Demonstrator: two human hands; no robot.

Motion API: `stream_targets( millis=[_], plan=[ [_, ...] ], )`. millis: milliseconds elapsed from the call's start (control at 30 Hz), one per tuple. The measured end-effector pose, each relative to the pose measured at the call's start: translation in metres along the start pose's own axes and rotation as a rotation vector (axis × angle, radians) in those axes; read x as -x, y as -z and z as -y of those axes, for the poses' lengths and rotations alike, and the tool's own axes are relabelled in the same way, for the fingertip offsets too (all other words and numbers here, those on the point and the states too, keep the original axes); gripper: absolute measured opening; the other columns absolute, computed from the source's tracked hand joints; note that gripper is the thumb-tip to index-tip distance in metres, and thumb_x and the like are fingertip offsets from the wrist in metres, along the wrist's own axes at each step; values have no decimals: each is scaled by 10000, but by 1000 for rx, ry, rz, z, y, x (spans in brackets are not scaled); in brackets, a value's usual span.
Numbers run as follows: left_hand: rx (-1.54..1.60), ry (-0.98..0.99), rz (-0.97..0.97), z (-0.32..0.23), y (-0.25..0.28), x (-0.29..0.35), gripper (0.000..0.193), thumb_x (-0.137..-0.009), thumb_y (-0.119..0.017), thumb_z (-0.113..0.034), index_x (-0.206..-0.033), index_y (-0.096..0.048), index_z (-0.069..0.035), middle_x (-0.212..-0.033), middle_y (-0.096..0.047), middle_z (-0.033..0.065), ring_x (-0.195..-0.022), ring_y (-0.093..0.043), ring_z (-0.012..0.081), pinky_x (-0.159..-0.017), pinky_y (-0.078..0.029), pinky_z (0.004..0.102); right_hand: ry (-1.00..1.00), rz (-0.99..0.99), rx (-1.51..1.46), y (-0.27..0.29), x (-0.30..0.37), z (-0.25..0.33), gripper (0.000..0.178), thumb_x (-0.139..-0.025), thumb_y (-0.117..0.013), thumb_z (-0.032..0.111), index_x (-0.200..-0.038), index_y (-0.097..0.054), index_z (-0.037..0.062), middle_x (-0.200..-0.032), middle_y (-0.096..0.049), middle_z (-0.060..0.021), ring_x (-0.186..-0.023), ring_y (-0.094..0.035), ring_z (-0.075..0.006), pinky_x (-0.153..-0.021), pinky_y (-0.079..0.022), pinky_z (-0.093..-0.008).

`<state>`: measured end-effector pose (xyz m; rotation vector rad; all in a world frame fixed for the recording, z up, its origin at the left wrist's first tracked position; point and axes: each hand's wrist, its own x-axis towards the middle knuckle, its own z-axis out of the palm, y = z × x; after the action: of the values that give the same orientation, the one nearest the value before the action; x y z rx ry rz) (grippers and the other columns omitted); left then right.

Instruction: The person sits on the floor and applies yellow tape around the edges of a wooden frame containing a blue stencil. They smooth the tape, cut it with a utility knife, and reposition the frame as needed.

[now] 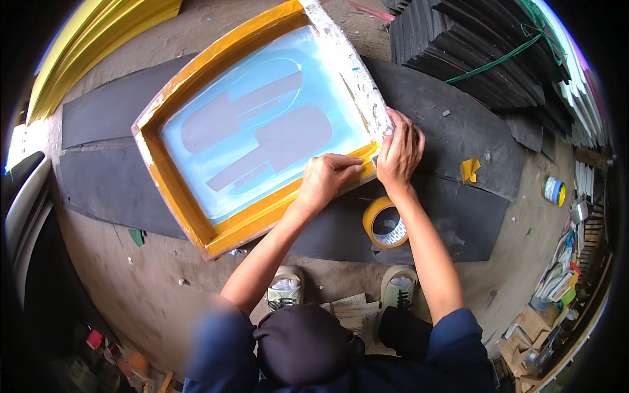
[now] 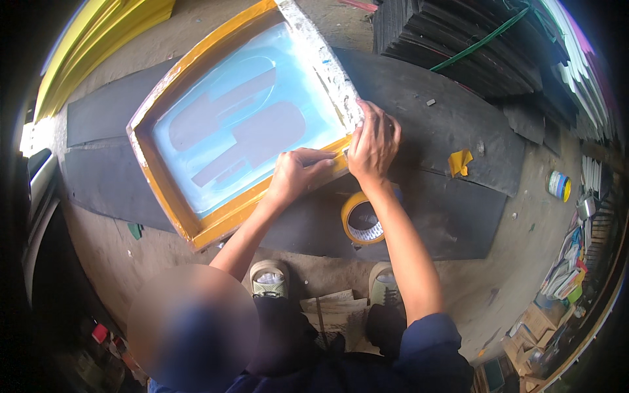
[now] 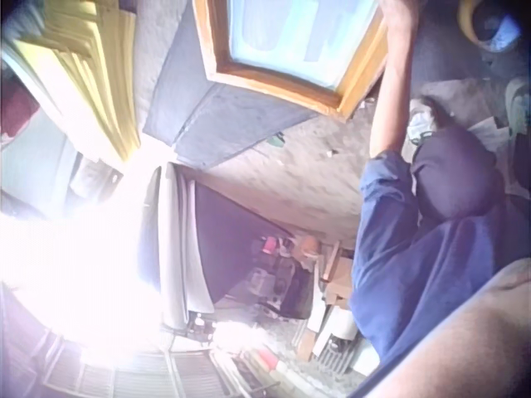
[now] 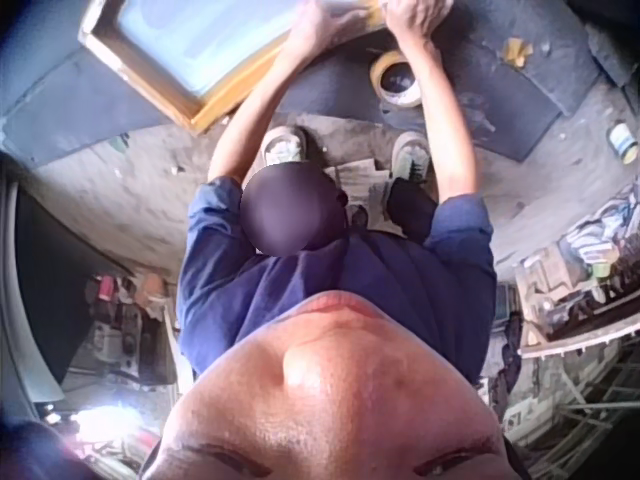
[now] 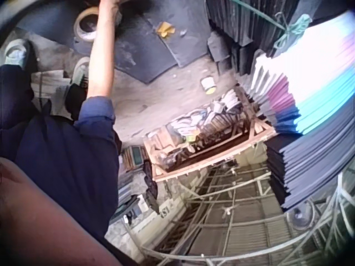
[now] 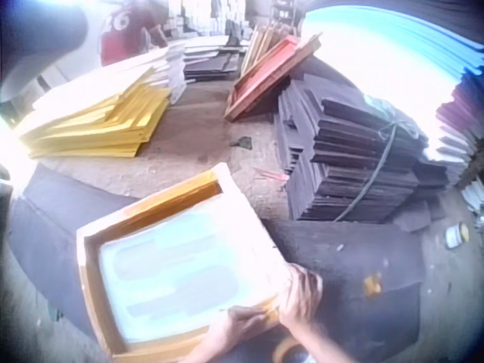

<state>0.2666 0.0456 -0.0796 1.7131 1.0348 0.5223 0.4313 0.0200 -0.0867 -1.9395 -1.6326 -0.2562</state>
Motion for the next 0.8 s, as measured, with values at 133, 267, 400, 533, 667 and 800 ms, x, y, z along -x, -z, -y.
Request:
stream_targets(
  millis=[133, 267, 400, 533, 667, 800],
  plan=[
    [-3, -24, 3, -8, -14, -11, 179, -756, -693, -168, -874, -702, -34, -845, -669, 147, -748, -644, 294, -695, -502, 357, -9, 1, 3, 1, -3, 1, 371, -771, -464, 44, -1132, -542, 75, -1094, -576, -62, -1000, -555, -213, -920, -353, -390],
    [-21, -48, 15, -12, -10, -13, 194, -756, -687, -163, -890, -695, -23, -860, -663, 159, -759, -637, 311, -705, -497, 365, 23, 8, -10, 1, -5, 1, 360, -766, -452, 44, -1110, -554, 77, -1091, -577, -59, -1002, -555, -209, -918, -352, -387],
    [-31, -123, 75, -4, 18, 3, 207, -780, -665, -158, -942, -687, -31, -896, -664, 158, -803, -640, 308, -725, -498, 368, 77, 31, -24, 2, -7, -2, 356, -757, -446, 44, -1094, -558, 77, -1091, -580, -56, -1008, -554, -203, -918, -348, -383],
    [-70, 102, 69, 35, 71, 68, 192, -808, -657, -167, -970, -701, -73, -930, -686, 97, -835, -655, 229, -762, -509, 346, 72, 24, -3, 6, -5, -8, 348, -747, -445, 40, -1074, -560, 67, -1096, -582, -56, -1009, -554, -200, -911, -346, -379],
    [-138, 71, -1, 32, 66, 72, 208, -772, -699, -176, -963, -709, -96, -907, -693, 76, -799, -650, 210, -740, -512, 323, 67, 15, -31, 5, -2, -4, 329, -736, -440, 35, -1035, -573, 70, -1076, -596, -51, -991, -563, -201, -914, -345, -377],
    [-73, 1, 19, 6, 24, 27, 256, -720, -734, -183, -940, -701, -56, -829, -681, 106, -758, -628, 232, -696, -496, 344, 61, -2, -39, 2, -2, -2, 310, -734, -432, 42, -1002, -583, 82, -1066, -601, -44, -991, -565, -194, -918, -347, -376]
  ],
)
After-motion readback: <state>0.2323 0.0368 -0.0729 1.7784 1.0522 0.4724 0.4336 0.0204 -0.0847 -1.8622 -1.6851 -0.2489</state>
